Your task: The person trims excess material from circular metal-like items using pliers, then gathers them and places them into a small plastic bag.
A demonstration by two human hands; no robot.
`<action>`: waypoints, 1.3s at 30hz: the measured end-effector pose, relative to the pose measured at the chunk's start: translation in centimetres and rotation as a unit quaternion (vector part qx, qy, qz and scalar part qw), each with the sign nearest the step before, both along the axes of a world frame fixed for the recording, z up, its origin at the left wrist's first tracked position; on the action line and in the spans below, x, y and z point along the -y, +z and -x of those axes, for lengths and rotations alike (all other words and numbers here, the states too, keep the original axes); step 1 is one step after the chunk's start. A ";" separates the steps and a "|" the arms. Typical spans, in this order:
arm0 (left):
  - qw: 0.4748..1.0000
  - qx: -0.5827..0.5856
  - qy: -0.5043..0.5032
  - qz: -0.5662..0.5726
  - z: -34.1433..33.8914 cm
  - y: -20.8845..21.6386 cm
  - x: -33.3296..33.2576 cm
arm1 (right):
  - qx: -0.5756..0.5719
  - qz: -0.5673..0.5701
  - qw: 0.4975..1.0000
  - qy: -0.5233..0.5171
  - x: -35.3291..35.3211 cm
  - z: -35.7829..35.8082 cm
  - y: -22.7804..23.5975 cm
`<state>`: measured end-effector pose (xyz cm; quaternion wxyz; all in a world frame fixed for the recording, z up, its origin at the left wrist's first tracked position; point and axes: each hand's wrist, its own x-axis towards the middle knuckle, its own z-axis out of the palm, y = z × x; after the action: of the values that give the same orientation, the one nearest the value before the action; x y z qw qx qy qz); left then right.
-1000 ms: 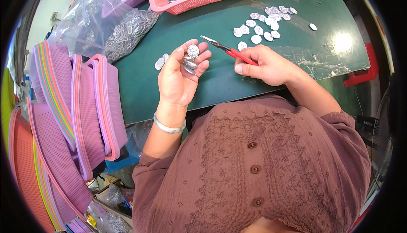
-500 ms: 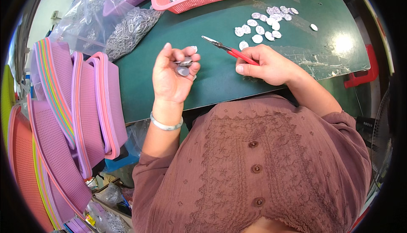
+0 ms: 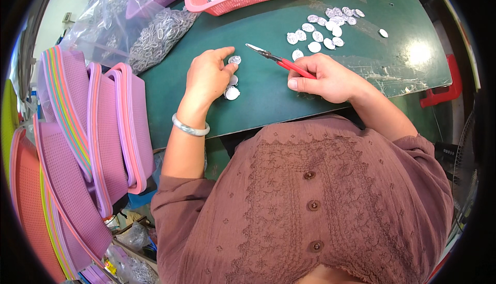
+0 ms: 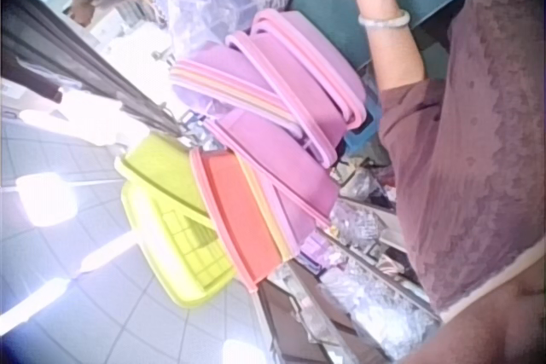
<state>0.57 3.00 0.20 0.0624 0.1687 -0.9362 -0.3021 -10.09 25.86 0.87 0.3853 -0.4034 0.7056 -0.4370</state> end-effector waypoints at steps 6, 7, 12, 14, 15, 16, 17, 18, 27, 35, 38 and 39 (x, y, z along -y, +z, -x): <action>0.999 0.037 0.002 -0.039 1.1 0.7 0.1 | 0.018 0.026 0.999 -0.007 -0.2 0.0 -0.1; 0.996 0.051 0.008 -0.078 0.8 0.8 0.1 | 0.019 0.036 0.999 -0.009 -0.1 0.0 -0.4; 0.843 0.004 0.035 -0.537 0.8 1.7 -0.8 | 0.027 0.046 0.997 -0.049 0.8 0.0 0.2; 0.824 -0.008 0.016 -0.567 0.9 2.0 -1.7 | 0.031 0.072 0.991 -0.106 1.6 0.0 0.8; 0.814 -0.015 0.004 -0.581 0.9 2.2 -2.1 | 0.010 0.100 0.990 -0.102 1.9 0.1 1.0; 0.813 -0.013 0.009 -0.583 0.6 2.4 -2.8 | -0.011 0.128 0.987 -0.098 2.3 0.0 0.8; 0.797 -0.024 -0.010 -0.603 0.5 2.1 -3.0 | -0.038 0.157 0.983 -0.092 2.6 0.3 0.8; 0.790 -0.026 -0.019 -0.612 0.5 2.1 -3.3 | -0.087 0.148 0.982 -0.081 2.7 0.7 1.0; 0.735 -0.038 0.047 -0.676 0.1 2.4 -0.8 | -0.017 0.060 0.983 -0.171 5.8 9.2 8.7; 0.727 -0.148 0.089 -0.664 8.3 6.0 3.6 | 0.065 0.169 0.943 -0.279 8.3 28.0 14.5; 0.732 -0.191 0.087 -0.649 12.0 6.3 5.3 | 0.033 0.112 0.951 -0.287 7.4 23.4 13.7; 0.752 -0.184 0.066 -0.630 13.0 6.6 5.6 | 0.035 0.090 0.954 -0.283 6.8 22.4 13.1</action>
<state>-12.45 -2.56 6.84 0.1327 0.1720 -0.4913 -0.8435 -32.49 19.03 13.92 0.2322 -0.2047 0.7345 -0.6039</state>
